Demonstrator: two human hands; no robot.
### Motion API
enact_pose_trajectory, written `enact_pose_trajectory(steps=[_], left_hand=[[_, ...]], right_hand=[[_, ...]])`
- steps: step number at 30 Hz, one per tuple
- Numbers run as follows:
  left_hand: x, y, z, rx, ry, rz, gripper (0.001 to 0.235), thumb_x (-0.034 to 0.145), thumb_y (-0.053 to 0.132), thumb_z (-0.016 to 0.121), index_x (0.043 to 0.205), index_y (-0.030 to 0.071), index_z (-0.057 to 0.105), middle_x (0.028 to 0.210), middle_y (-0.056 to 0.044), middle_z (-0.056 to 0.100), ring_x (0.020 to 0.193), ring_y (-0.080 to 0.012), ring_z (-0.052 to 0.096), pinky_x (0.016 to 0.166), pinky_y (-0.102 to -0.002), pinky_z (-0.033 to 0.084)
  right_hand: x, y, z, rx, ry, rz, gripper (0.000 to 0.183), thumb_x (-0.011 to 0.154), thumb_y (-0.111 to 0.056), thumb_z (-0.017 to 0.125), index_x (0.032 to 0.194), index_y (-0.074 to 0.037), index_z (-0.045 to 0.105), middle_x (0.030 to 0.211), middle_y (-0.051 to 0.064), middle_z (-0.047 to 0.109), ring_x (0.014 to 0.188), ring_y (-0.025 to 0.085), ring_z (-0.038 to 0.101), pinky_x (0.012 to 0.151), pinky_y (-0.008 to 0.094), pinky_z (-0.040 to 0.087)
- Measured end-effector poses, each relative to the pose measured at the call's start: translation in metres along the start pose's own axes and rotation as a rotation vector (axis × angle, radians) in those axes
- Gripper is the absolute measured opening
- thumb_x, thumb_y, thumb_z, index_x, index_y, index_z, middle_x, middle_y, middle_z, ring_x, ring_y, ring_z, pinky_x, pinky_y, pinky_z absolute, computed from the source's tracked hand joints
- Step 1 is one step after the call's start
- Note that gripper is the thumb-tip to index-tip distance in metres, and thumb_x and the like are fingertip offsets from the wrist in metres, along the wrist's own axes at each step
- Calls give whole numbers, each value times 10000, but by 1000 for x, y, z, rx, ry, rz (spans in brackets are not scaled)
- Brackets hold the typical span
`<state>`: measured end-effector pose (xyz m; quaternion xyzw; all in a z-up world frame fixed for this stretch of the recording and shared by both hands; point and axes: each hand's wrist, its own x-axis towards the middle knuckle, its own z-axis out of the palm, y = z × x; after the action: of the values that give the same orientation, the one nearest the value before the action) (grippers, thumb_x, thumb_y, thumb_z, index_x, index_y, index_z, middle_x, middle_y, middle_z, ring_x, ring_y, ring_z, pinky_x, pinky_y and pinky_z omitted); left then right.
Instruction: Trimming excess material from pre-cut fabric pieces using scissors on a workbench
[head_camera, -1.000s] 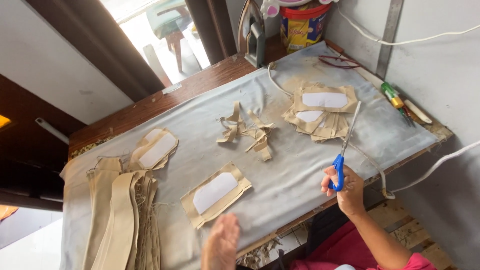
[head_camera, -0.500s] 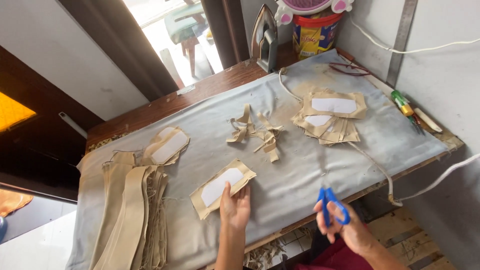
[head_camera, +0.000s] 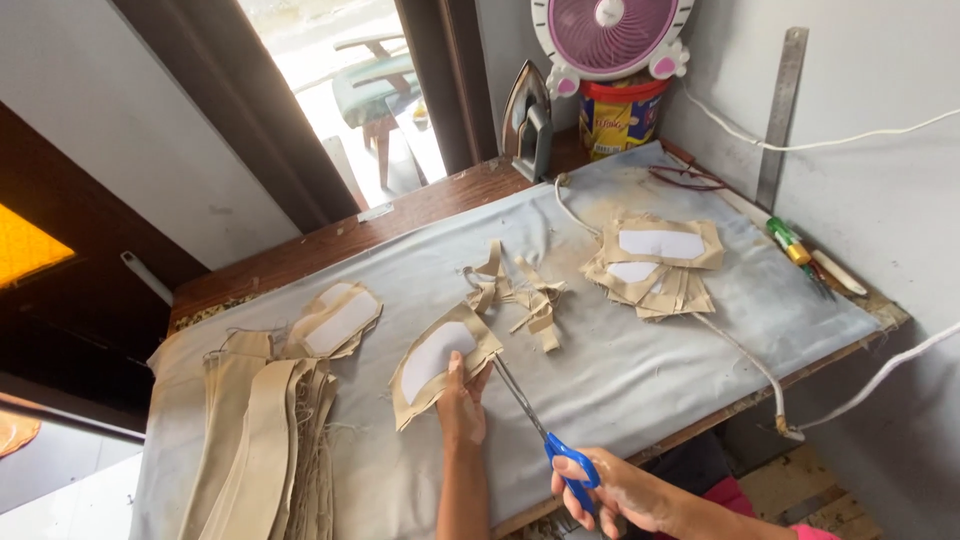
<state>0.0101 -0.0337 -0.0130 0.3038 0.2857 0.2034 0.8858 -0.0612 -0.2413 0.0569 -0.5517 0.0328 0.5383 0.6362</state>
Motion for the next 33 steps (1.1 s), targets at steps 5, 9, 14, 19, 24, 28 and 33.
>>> enact_pose_trajectory(steps=[5,9,14,19,24,28,33], left_hand=[[-10,5,5,66,-1,37,313,845,148,603,1108,-23,605,997,-33,607,902,-149,596,892,-371,549],[-18,10,9,85,-12,91,290,849,161,601,1081,-12,609,956,-28,601,914,-143,590,884,-379,559],[-29,18,18,100,4,62,333,822,160,613,1122,15,600,1006,-48,632,928,-170,614,878,-419,559],[-27,17,17,120,10,58,327,823,180,615,1100,7,609,988,-37,627,922,-146,604,877,-417,563],[-28,17,17,131,-4,86,361,822,165,605,1157,31,585,1038,-46,630,928,-175,619,848,-418,567],[-25,14,15,134,-7,87,355,821,174,609,1144,27,594,1026,-50,634,936,-177,619,858,-423,564],[-26,16,16,134,-4,93,361,821,168,608,1158,38,588,1043,-58,640,940,-198,630,842,-422,563]], right_hand=[[7,-6,9,-36,28,-89,419,819,-414,577,858,3,552,571,103,556,427,133,504,278,205,385],[11,-11,11,-70,62,-113,407,821,-372,566,889,28,533,560,102,547,416,125,494,269,192,386],[16,-17,8,-78,49,-147,392,818,-391,581,830,-1,542,550,96,557,411,133,499,284,201,384],[19,-19,8,-79,41,-179,400,810,-399,587,804,-1,549,535,98,562,398,135,508,282,201,387],[24,-14,3,-68,35,-185,392,832,-387,581,806,3,549,511,98,560,384,129,504,275,198,378],[26,-12,2,-46,36,-227,370,831,-343,602,785,20,552,499,97,567,363,128,499,265,197,358],[29,-5,-3,-31,54,-247,370,819,-326,626,798,35,547,504,92,575,356,115,502,254,184,330]])
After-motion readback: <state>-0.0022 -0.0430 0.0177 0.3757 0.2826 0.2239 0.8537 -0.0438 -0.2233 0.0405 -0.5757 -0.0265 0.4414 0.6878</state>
